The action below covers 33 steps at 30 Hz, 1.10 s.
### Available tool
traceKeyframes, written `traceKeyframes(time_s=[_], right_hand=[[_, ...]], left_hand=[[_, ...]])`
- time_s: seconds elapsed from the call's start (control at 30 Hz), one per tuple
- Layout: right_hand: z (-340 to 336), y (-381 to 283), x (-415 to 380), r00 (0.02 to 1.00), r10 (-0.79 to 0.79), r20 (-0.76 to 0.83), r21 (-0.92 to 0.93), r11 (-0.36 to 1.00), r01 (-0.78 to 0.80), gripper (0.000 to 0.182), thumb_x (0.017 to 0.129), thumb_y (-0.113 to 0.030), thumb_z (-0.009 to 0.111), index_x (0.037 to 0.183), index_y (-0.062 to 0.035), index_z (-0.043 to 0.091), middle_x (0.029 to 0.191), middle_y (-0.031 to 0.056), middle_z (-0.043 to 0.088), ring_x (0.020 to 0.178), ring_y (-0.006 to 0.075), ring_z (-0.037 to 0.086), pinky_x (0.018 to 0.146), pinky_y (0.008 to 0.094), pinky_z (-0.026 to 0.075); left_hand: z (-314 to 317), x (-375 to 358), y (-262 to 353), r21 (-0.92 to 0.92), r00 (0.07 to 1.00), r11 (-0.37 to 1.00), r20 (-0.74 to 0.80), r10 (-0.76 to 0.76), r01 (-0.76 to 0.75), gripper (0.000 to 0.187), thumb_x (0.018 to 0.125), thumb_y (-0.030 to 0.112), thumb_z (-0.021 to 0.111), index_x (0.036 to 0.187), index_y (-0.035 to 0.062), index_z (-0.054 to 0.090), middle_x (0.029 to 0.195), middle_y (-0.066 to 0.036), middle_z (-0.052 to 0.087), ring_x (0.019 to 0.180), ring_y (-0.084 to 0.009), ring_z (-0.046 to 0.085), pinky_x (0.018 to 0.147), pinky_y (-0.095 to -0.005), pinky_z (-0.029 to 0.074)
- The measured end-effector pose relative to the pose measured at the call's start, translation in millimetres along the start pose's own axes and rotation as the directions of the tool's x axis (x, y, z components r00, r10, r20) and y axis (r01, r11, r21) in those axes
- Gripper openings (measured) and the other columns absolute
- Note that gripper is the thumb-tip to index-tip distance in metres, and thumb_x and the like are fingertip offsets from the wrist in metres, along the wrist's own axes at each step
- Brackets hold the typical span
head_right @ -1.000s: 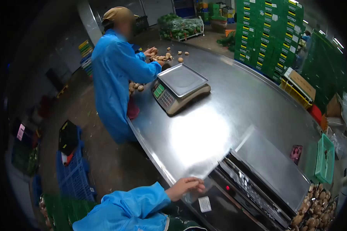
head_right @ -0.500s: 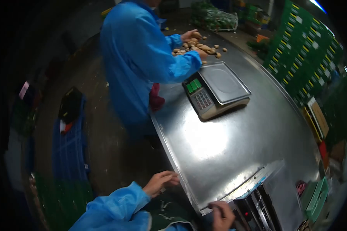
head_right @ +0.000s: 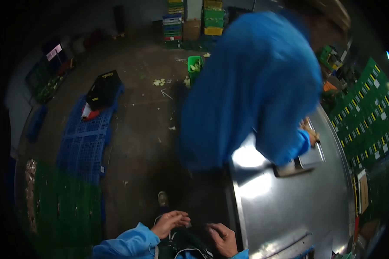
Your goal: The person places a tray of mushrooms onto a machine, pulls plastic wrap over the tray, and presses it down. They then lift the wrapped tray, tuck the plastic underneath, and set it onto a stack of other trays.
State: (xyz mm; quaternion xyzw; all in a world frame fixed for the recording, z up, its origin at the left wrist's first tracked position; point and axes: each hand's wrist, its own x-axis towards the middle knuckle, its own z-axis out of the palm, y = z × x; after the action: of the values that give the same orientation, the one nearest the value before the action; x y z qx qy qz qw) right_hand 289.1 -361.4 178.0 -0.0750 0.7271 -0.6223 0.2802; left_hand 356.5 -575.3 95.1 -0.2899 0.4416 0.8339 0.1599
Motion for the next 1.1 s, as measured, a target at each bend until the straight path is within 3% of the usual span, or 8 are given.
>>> traceKeyframes(time_s=[0.1, 0.3, 0.47, 0.6, 0.67, 0.83, 0.93, 1.1], right_hand=[[65.5, -17.1, 86.5, 1.000, -0.003, -0.014, -0.020, 1.000, 0.003, 0.017, 0.087, -0.006, 0.057, 0.100, 0.0017, 0.065, 0.093, 0.0097, 0.065, 0.090, 0.0161, 0.062, 0.081, 0.0276, 0.048], [168.8, -72.3, 279.8, 0.929, -0.315, 0.196, -0.294, 0.885, 0.362, 0.019, 0.083, -0.011, 0.059, 0.099, -0.0002, 0.063, 0.093, 0.0159, 0.063, 0.087, 0.0296, 0.060, 0.079, 0.0347, 0.047], [183.0, -127.0, 455.9, 0.938, -0.330, -0.105, -0.024, 0.944, 0.329, 0.018, 0.083, -0.013, 0.060, 0.091, 0.0022, 0.064, 0.078, 0.0053, 0.063, 0.074, 0.0118, 0.056, 0.067, 0.0272, 0.046], [158.1, -158.9, 675.8, 0.721, -0.415, -0.555, -0.104, 0.894, 0.435, 0.025, 0.077, -0.021, 0.065, 0.091, 0.0005, 0.067, 0.077, 0.0136, 0.067, 0.074, 0.0185, 0.063, 0.070, 0.0297, 0.048], [120.6, -174.3, 766.9, 0.649, -0.370, -0.665, -0.354, 0.921, 0.162, 0.032, 0.078, -0.027, 0.063, 0.096, -0.0009, 0.066, 0.093, 0.0199, 0.064, 0.091, 0.0336, 0.061, 0.082, 0.0405, 0.046], [40.2, -193.4, 861.7, 0.535, -0.261, -0.804, -0.531, 0.720, -0.446, 0.051, 0.079, -0.041, 0.063, 0.106, 0.0013, 0.058, 0.121, 0.0192, 0.046, 0.114, 0.0343, 0.043, 0.094, 0.0471, 0.035], [28.1, -143.3, 879.1, 0.587, -0.363, -0.723, -0.686, 0.477, -0.550, 0.031, 0.078, -0.021, 0.060, 0.103, -0.0023, 0.059, 0.115, 0.0136, 0.052, 0.110, 0.0315, 0.047, 0.091, 0.0446, 0.038], [32.3, -138.4, 862.6, 0.531, -0.527, -0.664, -0.734, 0.596, -0.325, 0.025, 0.072, -0.007, 0.060, 0.097, -0.0071, 0.064, 0.107, 0.0066, 0.057, 0.100, 0.0259, 0.051, 0.084, 0.0389, 0.039]], left_hand=[[-66.2, 29.9, 56.0, 0.009, 0.996, 0.999, 0.084, 0.041, -0.042, 0.030, 0.094, 0.023, 0.051, 0.116, 0.0030, 0.054, 0.109, -0.011, 0.061, 0.098, -0.0183, 0.060, 0.084, -0.0294, 0.046], [-213.4, 60.6, 225.1, -0.007, 0.900, 0.929, -0.250, 0.357, -0.370, 0.022, 0.093, 0.018, 0.051, 0.108, 0.0043, 0.058, 0.098, -0.009, 0.065, 0.085, -0.0149, 0.062, 0.080, -0.0267, 0.047], [-242.5, 114.5, 329.5, 0.023, 0.874, 0.900, -0.231, 0.428, -0.435, 0.024, 0.093, 0.018, 0.050, 0.108, 0.0005, 0.055, 0.096, -0.012, 0.064, 0.084, -0.0181, 0.062, 0.079, -0.0290, 0.048], [-219.0, 190.4, 387.5, 0.183, 0.951, 0.933, 0.082, 0.298, -0.308, 0.023, 0.092, 0.013, 0.050, 0.109, -0.0016, 0.056, 0.099, -0.015, 0.064, 0.089, -0.0211, 0.062, 0.085, -0.0325, 0.047], [-210.2, 231.2, 428.0, 0.303, 0.943, 0.902, 0.227, 0.244, -0.306, 0.024, 0.091, 0.010, 0.051, 0.110, -0.0037, 0.055, 0.099, -0.015, 0.064, 0.090, -0.0220, 0.062, 0.086, -0.0334, 0.046], [-220.9, 343.9, 528.3, 0.365, 0.964, 0.892, 0.109, 0.244, -0.268, 0.024, 0.091, 0.013, 0.051, 0.110, -0.0021, 0.055, 0.098, -0.015, 0.064, 0.088, -0.0203, 0.062, 0.085, -0.0327, 0.047], [-215.3, 404.1, 592.0, 0.351, 0.960, 0.895, 0.154, 0.234, -0.274, 0.023, 0.091, 0.014, 0.051, 0.109, -0.0003, 0.056, 0.098, -0.013, 0.064, 0.087, -0.0190, 0.062, 0.083, -0.0323, 0.048], [-170.0, 513.5, 682.2, 0.422, 0.936, 0.861, 0.316, 0.155, -0.285, 0.023, 0.091, 0.015, 0.051, 0.109, 0.0008, 0.056, 0.098, -0.012, 0.064, 0.087, -0.0170, 0.062, 0.080, -0.0306, 0.049]])
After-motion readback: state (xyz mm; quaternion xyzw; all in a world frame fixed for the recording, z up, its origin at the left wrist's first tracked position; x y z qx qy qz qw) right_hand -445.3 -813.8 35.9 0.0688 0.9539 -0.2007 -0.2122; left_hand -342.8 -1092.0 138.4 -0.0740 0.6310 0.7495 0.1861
